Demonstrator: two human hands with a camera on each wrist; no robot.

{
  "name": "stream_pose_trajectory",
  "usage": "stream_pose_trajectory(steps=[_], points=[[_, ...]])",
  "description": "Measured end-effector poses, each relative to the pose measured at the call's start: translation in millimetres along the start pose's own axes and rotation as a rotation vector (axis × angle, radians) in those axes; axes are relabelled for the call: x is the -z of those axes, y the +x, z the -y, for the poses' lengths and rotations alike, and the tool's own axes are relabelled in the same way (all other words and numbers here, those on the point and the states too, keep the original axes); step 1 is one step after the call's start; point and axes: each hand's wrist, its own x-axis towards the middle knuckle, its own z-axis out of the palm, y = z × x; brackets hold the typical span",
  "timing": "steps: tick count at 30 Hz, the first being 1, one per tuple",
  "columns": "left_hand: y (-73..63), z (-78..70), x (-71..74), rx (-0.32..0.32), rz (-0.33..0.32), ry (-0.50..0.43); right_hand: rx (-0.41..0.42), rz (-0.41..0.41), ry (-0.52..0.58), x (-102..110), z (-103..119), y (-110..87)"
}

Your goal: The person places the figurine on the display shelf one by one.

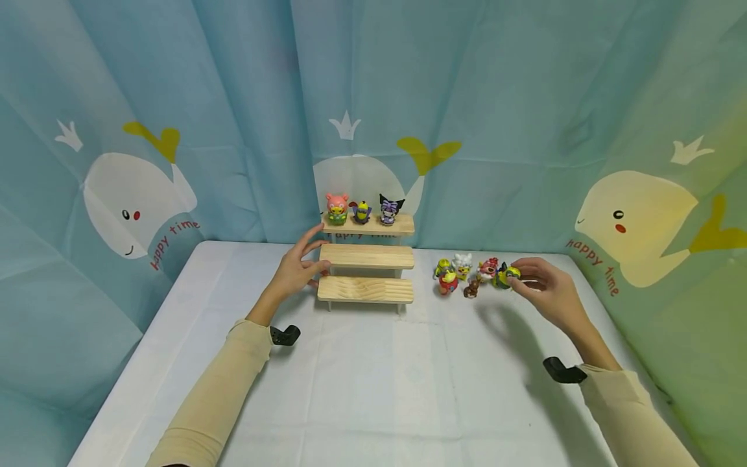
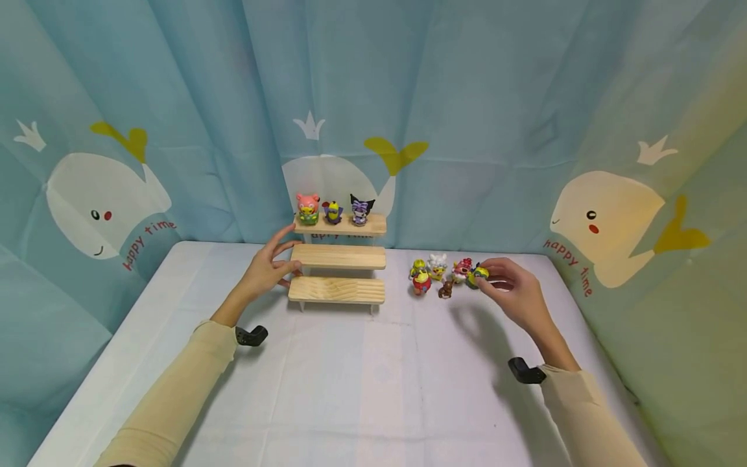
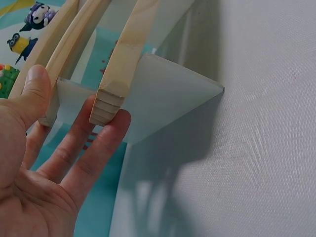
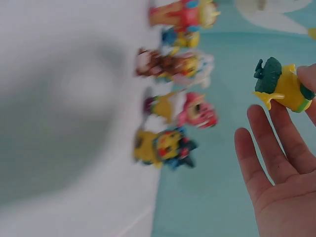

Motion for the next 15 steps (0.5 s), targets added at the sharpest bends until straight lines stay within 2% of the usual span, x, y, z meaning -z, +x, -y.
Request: stream_pose_trajectory(steps=[7, 15], points=[[2.5, 4.6, -0.2, 0.001, -0.002, 0.014, -0.039, -0.036, 0.078, 0.8, 25.0, 4.3], [0.9, 1.1, 0.1, 0.011, -0.004, 0.008, -0.026, -0.038, 0.133, 0.2, 36.0, 7.1]])
